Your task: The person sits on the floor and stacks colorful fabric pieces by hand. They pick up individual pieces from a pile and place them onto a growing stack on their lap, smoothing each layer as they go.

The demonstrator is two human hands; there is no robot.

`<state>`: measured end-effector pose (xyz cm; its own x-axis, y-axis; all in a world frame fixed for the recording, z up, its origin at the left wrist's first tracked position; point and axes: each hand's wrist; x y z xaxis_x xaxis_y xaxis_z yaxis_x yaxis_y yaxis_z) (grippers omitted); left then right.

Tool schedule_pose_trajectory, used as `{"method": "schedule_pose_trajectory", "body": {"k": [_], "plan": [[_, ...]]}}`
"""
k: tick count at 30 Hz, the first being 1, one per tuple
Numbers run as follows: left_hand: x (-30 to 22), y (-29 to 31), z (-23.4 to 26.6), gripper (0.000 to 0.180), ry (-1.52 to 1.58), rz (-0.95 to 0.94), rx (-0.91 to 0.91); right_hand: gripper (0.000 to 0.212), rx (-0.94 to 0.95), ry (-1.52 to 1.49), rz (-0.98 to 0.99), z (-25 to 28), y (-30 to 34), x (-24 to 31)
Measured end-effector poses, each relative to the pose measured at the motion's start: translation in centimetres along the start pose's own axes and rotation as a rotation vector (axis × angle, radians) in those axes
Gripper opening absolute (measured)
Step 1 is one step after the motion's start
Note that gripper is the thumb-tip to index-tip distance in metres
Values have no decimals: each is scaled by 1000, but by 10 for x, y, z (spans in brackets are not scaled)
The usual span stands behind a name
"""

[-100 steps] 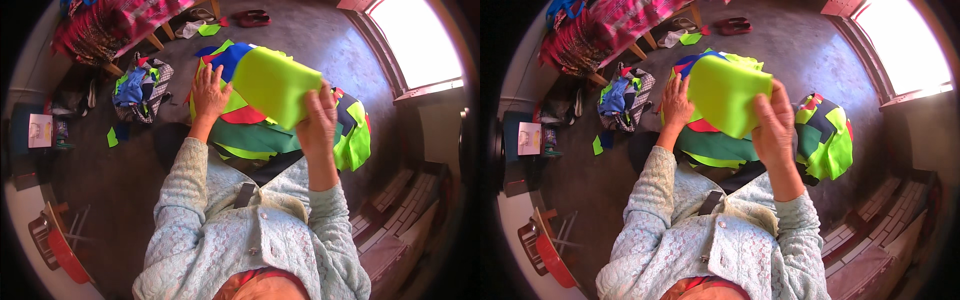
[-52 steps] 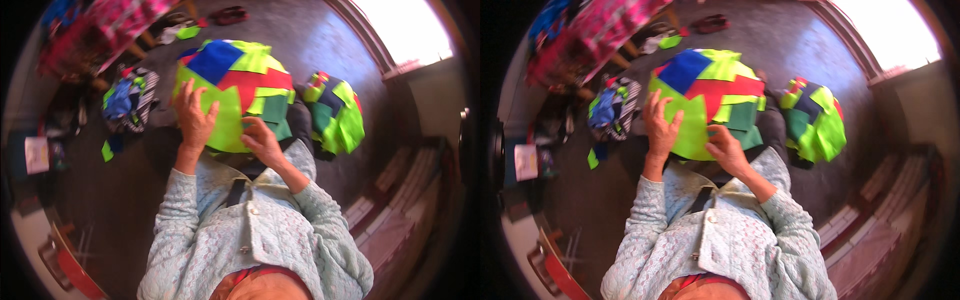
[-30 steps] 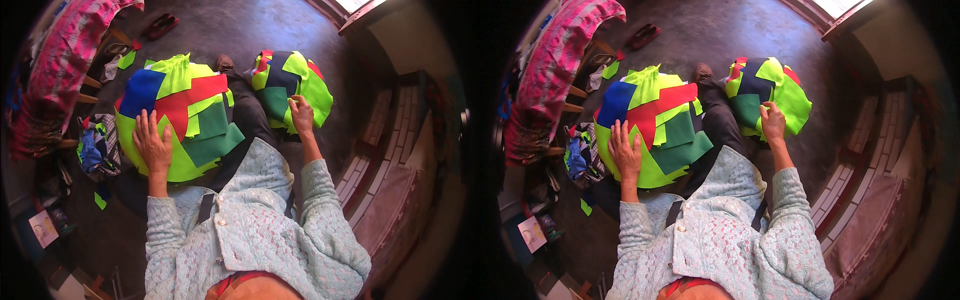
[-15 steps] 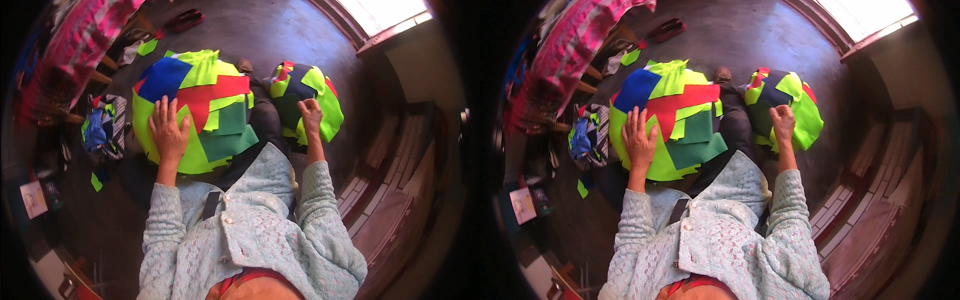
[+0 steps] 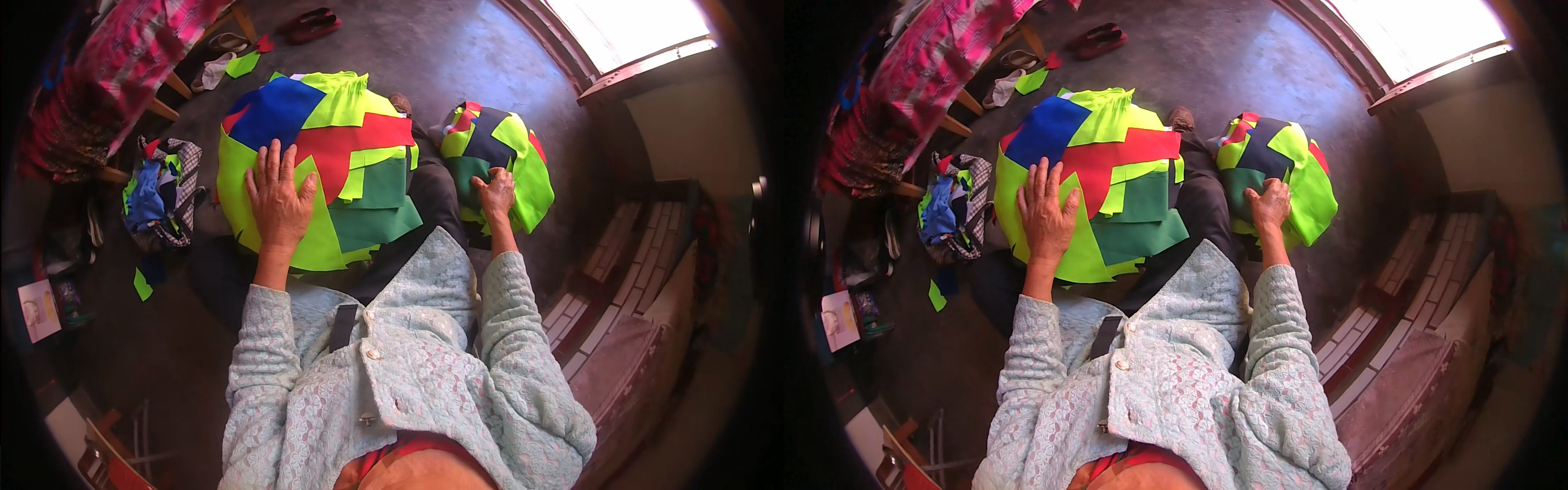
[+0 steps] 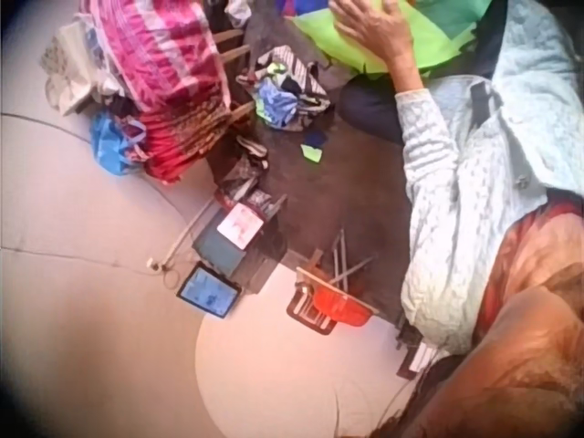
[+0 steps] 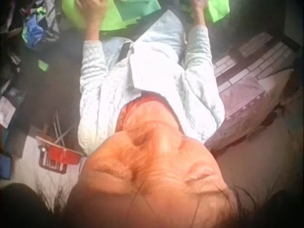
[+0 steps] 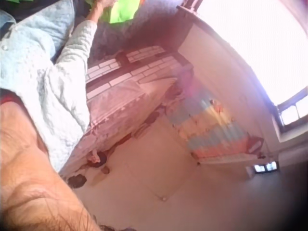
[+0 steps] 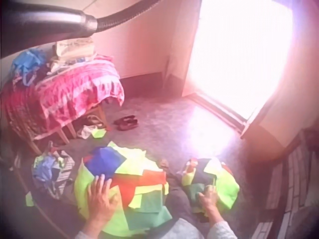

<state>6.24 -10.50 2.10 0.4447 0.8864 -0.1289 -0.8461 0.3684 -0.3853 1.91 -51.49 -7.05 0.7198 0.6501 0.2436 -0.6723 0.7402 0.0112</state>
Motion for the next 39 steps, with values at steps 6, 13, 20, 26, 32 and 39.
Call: {"method": "schedule_pose_trajectory", "body": {"k": [6,13,20,26,32,39], "plan": [[-1,-1,1,53,-3,-3,10,25,9,-178,85,-1,6,-3],[2,0,-1,54,12,6,7,19,146,-741,11,13,15,3],[-1,-1,1,53,10,-1,-15,17,-16,-1096,82,57,-20,19],[0,1,-1,54,15,4,-22,17,31,-1271,176,130,-13,64],[-2,0,0,55,39,30,-5,22,680,-1626,238,163,37,135],[1,1,3,56,62,27,-6,28,1176,-1870,270,173,107,199]]}}
Point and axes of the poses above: each hand's wrist, its own y-axis away from the middle knuckle, its own z-axis out of the back of the hand, x = y × z, and after that the axes turned 12 degrees about -z, right-handed
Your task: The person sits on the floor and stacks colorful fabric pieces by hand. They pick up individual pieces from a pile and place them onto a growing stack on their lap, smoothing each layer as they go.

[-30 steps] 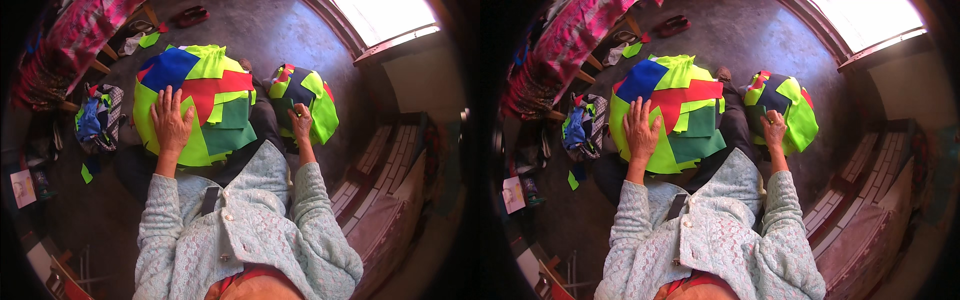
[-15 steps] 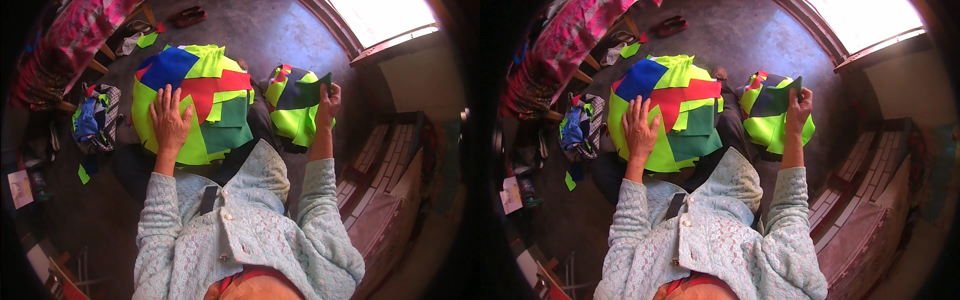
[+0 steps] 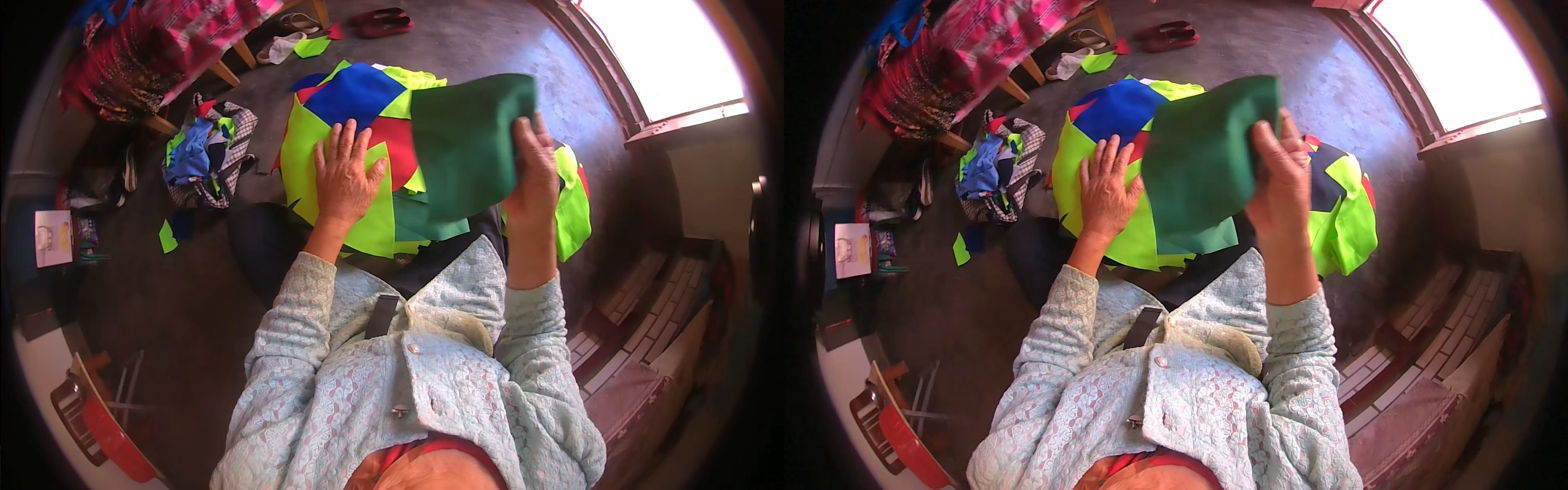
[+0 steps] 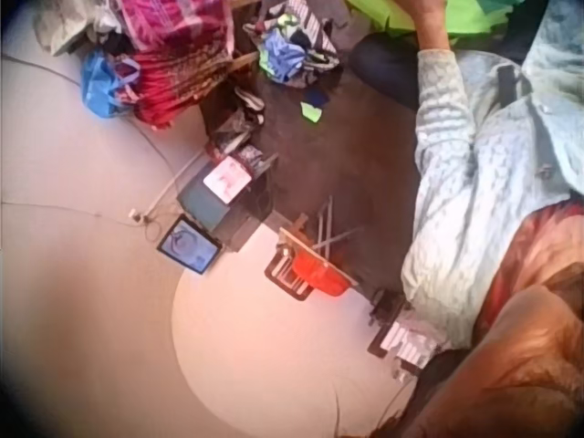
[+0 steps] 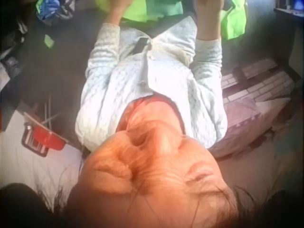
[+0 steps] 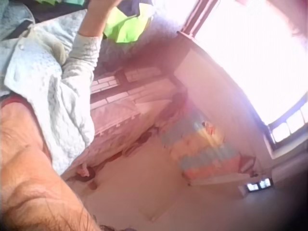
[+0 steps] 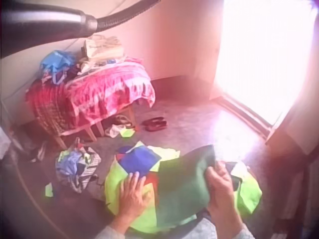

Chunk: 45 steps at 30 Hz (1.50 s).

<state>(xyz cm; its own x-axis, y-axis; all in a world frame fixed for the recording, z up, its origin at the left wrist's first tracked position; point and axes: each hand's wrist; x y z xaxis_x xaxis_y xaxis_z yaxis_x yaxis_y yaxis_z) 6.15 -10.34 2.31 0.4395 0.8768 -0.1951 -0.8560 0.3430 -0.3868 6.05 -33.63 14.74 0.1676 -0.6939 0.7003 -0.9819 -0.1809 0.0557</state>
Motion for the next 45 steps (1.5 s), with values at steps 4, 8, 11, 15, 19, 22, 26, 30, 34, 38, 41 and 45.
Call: {"method": "schedule_pose_trajectory", "body": {"k": [4,8,11,15,19,22,26,30,34,38,41,45], "plan": [[1,2,1,53,-15,-20,23,30,-175,110,-233,35,8,-63],[0,1,1,55,-25,-23,26,41,-303,304,-427,67,35,-87],[-2,2,0,55,-10,-12,13,45,-324,356,-342,75,37,-90],[0,0,0,49,-26,-16,2,48,-335,417,-327,85,34,-90],[0,1,-2,45,-37,-22,-6,48,-347,485,-261,86,36,-89],[1,1,-2,47,-26,-16,-21,49,-362,522,-247,89,39,-85],[3,2,-5,56,8,-1,-30,51,-377,581,-219,95,44,-86],[-1,0,-1,69,-13,-7,-9,51,-377,563,-188,100,45,-90],[-2,-1,-1,78,-18,-10,9,53,-391,581,-181,100,48,-90],[-3,-1,0,77,-14,-14,14,51,-671,907,166,111,47,-85],[-2,0,-1,76,-32,-9,19,50,-687,1203,493,84,47,-63],[-2,-1,-1,74,-36,-13,29,65,-426,1500,568,56,49,-77]]}}
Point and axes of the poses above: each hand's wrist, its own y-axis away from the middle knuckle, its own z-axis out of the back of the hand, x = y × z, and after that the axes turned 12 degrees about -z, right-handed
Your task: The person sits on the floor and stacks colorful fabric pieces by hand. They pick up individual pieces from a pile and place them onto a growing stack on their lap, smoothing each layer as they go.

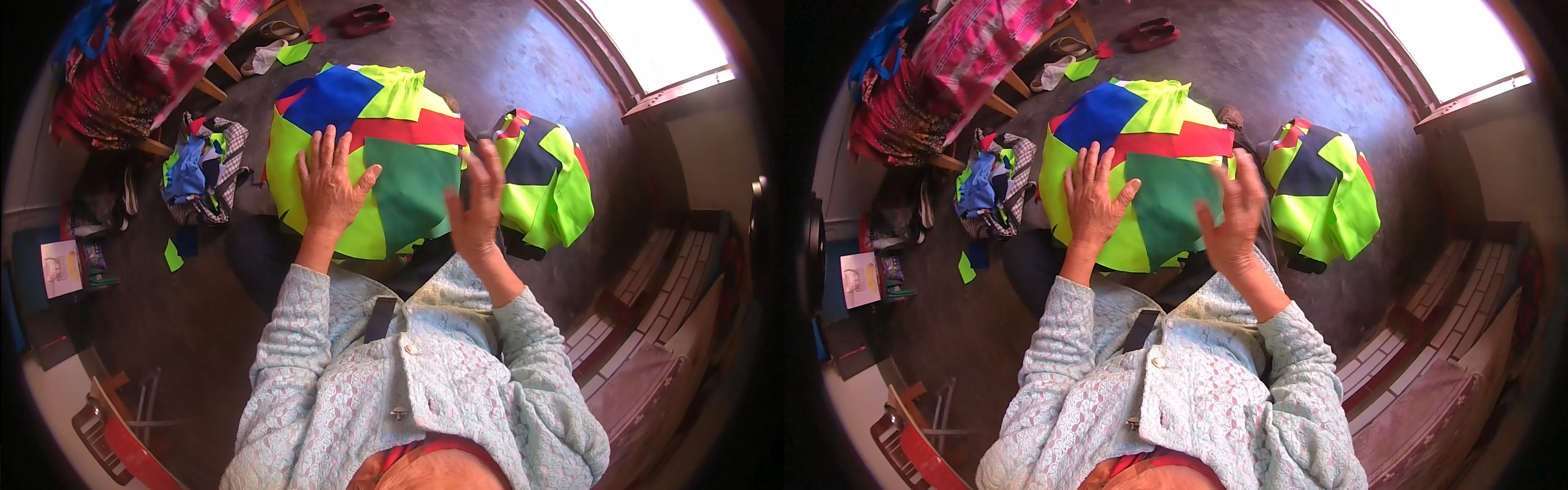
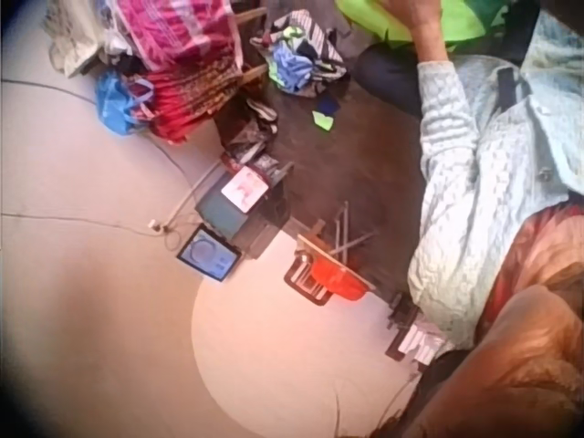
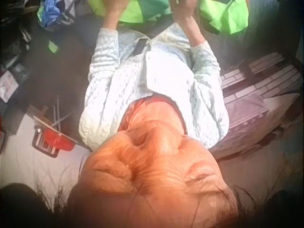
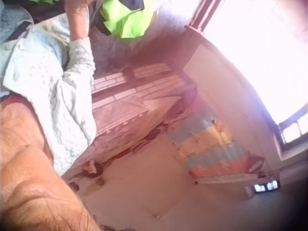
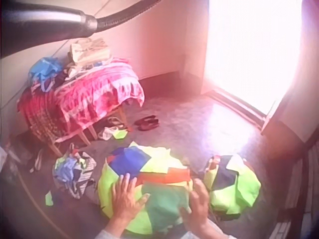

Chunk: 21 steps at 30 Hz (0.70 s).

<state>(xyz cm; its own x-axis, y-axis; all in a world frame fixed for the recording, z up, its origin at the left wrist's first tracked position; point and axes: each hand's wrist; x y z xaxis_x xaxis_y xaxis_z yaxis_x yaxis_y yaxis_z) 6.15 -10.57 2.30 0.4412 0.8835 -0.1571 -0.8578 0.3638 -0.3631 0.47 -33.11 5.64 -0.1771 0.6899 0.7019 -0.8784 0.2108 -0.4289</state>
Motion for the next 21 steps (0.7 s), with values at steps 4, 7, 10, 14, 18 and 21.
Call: {"method": "schedule_pose_trajectory", "body": {"k": [4,7,10,14,18,21], "plan": [[1,0,1,73,8,3,7,74,310,118,144,-21,24,20],[0,0,3,72,2,5,6,76,488,291,255,-39,38,6],[-4,-2,0,71,-19,-5,-1,76,530,393,333,-42,45,-5],[0,-2,-5,71,-52,-29,-10,76,533,399,321,-44,45,-7],[2,0,-4,69,-78,-24,14,76,535,245,319,-40,40,-7],[2,0,-3,70,-96,-20,64,73,506,145,166,-35,39,-10]]}}
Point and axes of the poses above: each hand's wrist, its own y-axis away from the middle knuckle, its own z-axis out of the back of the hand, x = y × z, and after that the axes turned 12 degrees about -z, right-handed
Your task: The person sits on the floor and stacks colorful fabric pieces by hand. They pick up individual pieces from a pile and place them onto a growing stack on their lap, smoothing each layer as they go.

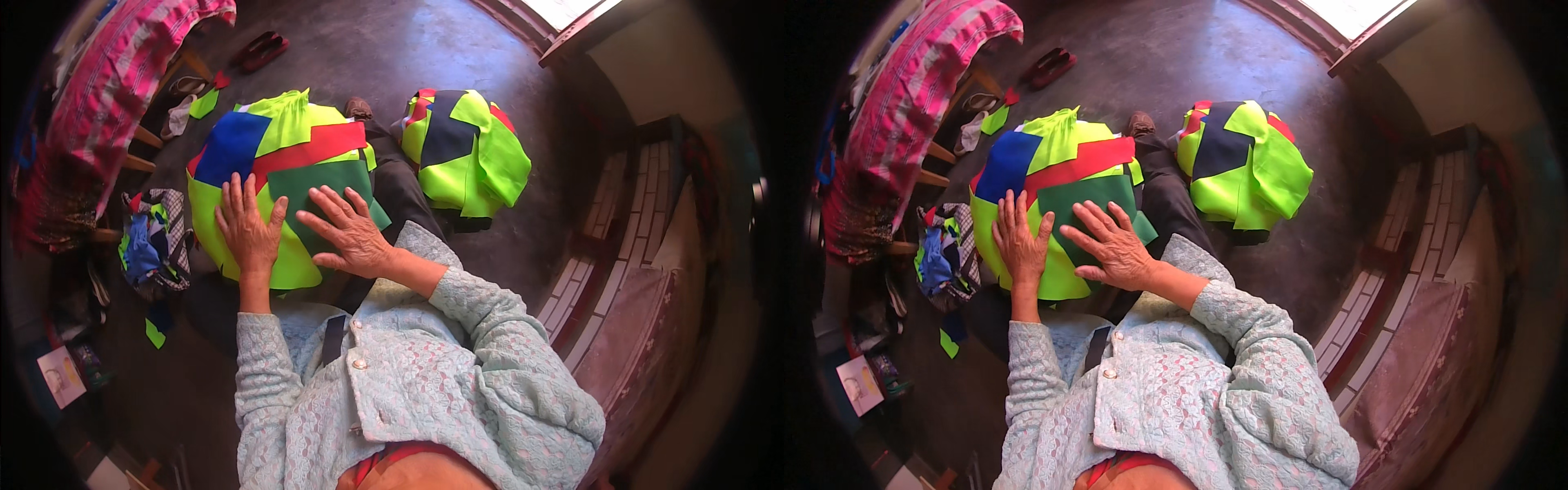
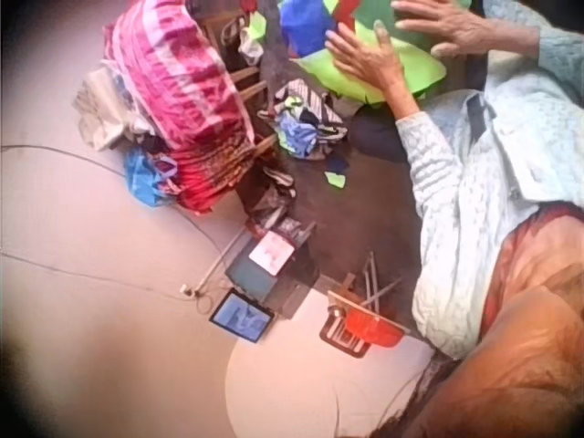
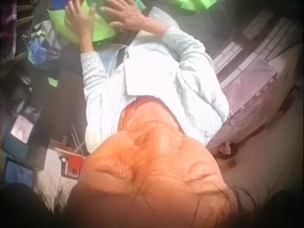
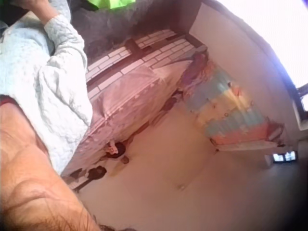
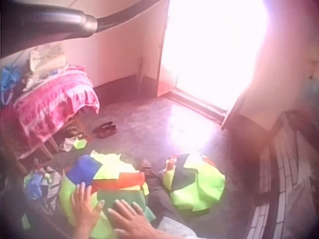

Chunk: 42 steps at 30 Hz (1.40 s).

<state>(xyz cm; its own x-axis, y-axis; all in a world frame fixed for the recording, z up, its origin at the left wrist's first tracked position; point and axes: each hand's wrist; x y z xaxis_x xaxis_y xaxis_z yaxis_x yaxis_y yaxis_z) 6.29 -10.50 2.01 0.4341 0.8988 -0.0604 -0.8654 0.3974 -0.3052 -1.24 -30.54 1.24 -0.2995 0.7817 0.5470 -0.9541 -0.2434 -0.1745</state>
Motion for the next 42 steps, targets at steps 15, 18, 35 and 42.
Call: {"method": "schedule_pose_trajectory", "body": {"k": [15,18,35,42], "plan": [[0,-2,2,70,51,-7,6,46,-698,44,-577,94,45,-153],[-1,-1,2,70,55,-3,11,61,-577,499,-935,101,76,-210],[-1,-1,4,70,56,-7,-16,31,-940,-475,-1055,162,98,-274],[0,0,2,71,58,4,-13,23,-697,-798,-598,235,59,-177]]}}
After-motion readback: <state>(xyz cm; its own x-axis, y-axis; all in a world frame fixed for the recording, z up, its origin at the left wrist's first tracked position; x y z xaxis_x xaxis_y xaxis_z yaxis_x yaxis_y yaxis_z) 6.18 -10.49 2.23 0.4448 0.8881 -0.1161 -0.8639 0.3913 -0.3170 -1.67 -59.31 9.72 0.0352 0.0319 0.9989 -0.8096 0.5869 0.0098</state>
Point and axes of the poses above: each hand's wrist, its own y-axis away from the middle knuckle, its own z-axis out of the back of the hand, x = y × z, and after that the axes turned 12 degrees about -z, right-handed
